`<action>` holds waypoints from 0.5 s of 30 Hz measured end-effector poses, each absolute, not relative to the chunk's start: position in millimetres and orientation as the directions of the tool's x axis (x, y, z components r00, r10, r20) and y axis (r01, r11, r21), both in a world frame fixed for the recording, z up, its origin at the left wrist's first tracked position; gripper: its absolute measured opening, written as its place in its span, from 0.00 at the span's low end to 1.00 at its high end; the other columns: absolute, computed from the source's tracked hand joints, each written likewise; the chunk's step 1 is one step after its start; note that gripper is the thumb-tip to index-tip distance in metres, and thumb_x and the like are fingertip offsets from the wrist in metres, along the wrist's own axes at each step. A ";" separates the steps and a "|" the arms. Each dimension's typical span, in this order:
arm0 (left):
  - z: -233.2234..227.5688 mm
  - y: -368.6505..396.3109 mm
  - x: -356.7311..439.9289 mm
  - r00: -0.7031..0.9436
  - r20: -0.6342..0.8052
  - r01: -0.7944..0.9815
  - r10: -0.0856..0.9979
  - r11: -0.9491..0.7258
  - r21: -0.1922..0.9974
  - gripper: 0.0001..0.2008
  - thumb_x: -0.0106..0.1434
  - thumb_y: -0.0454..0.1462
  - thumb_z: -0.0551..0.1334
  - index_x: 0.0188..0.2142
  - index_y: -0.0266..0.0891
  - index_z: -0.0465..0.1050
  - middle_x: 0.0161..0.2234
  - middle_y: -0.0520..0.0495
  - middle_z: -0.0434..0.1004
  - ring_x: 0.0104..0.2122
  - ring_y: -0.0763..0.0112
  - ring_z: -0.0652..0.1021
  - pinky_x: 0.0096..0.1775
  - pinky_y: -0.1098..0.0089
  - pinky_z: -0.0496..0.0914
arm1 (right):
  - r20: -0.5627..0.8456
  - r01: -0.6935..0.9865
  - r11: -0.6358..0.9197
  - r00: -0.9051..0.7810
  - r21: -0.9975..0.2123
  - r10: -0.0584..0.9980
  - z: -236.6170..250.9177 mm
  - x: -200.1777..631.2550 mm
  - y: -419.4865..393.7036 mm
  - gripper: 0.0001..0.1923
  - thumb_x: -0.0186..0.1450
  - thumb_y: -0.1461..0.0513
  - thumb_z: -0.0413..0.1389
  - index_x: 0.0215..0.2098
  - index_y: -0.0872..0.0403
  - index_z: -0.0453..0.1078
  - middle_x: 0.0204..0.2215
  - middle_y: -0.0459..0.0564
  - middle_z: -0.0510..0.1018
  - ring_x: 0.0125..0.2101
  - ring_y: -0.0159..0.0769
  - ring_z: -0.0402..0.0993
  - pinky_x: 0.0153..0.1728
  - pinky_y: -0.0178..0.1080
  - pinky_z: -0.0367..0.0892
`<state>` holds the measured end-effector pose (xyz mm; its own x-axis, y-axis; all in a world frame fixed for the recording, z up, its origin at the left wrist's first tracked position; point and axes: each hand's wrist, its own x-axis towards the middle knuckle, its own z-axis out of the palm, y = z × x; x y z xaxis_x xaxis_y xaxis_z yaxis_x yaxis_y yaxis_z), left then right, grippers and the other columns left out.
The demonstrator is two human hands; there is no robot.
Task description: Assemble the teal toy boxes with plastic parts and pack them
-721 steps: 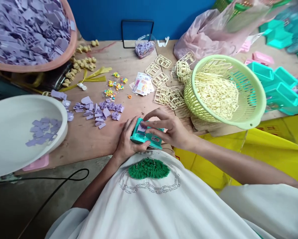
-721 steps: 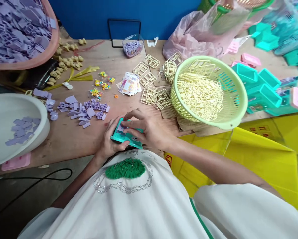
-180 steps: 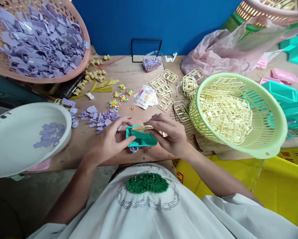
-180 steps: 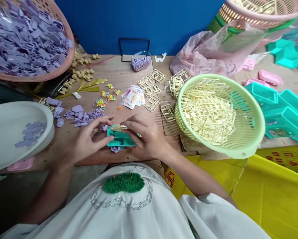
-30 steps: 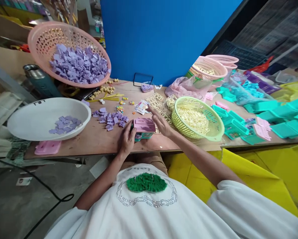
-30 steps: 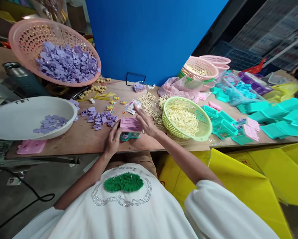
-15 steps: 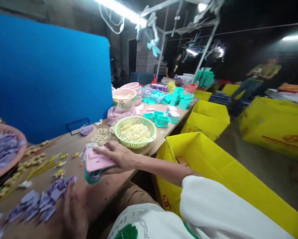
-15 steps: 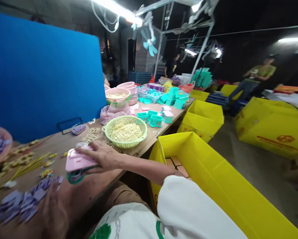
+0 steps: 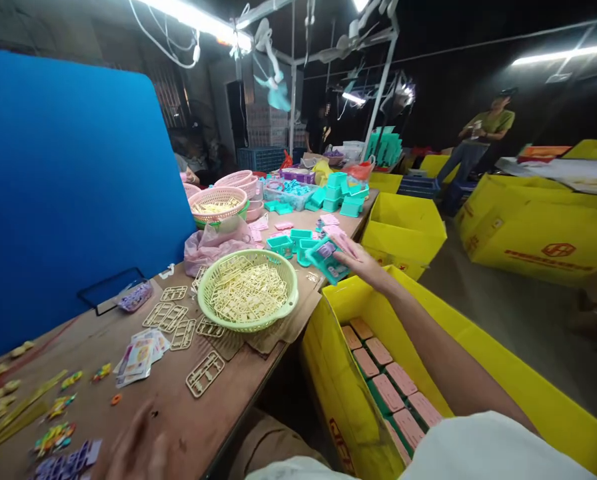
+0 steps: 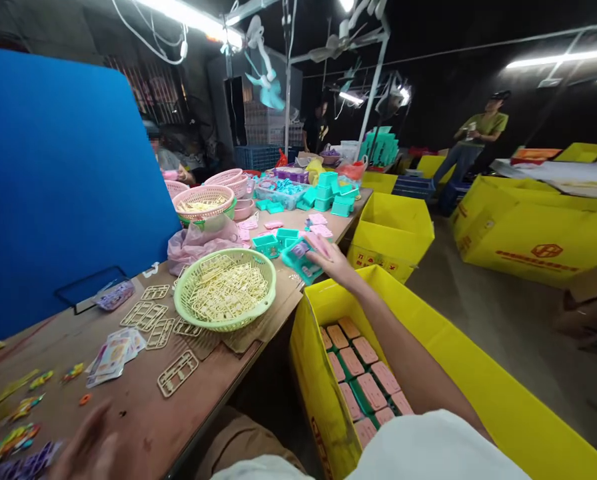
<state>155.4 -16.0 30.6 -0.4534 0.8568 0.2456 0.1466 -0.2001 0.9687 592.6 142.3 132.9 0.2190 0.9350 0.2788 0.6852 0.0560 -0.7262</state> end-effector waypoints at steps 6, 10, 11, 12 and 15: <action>85.4 37.0 243.9 0.216 -0.066 -0.544 0.974 0.176 0.820 0.41 0.66 0.65 0.63 0.69 0.46 0.70 0.69 0.38 0.73 0.70 0.42 0.71 0.68 0.45 0.71 | 0.380 0.475 0.571 -0.442 -0.670 0.813 127.6 471.1 82.3 0.49 0.73 0.39 0.56 0.82 0.47 0.43 0.73 0.61 0.61 0.72 0.56 0.59 0.72 0.58 0.59; 107.4 54.4 263.9 0.207 -0.284 -0.658 0.936 0.348 0.668 0.38 0.66 0.63 0.64 0.67 0.45 0.73 0.61 0.40 0.81 0.66 0.43 0.76 0.63 0.47 0.77 | 0.483 0.434 0.755 -0.586 -0.491 0.651 128.2 452.8 68.6 0.54 0.76 0.42 0.54 0.82 0.48 0.22 0.72 0.66 0.56 0.73 0.54 0.53 0.71 0.58 0.60; 108.0 55.7 267.3 0.208 -0.277 -0.672 0.938 0.343 0.656 0.39 0.65 0.63 0.64 0.68 0.47 0.72 0.61 0.40 0.81 0.65 0.42 0.77 0.62 0.46 0.77 | 0.520 0.415 0.787 -0.594 -0.456 0.614 128.4 455.5 68.5 0.54 0.76 0.43 0.54 0.82 0.47 0.21 0.72 0.66 0.55 0.73 0.53 0.53 0.71 0.57 0.61; 107.1 56.7 270.7 0.218 -0.250 -0.666 0.943 0.331 0.669 0.40 0.65 0.64 0.63 0.69 0.48 0.71 0.62 0.41 0.81 0.65 0.42 0.77 0.62 0.44 0.77 | 0.560 0.404 0.809 -0.584 -0.427 0.587 128.7 459.8 69.2 0.53 0.77 0.44 0.54 0.82 0.46 0.21 0.72 0.65 0.55 0.72 0.54 0.53 0.70 0.57 0.62; 100.8 63.7 275.9 0.222 -0.111 -0.577 0.969 0.223 0.786 0.39 0.67 0.64 0.61 0.71 0.52 0.68 0.63 0.42 0.79 0.65 0.40 0.76 0.62 0.40 0.76 | 0.654 0.419 0.820 -0.501 -0.390 0.567 131.6 483.6 79.5 0.50 0.76 0.43 0.55 0.83 0.44 0.31 0.69 0.63 0.59 0.67 0.56 0.61 0.66 0.56 0.66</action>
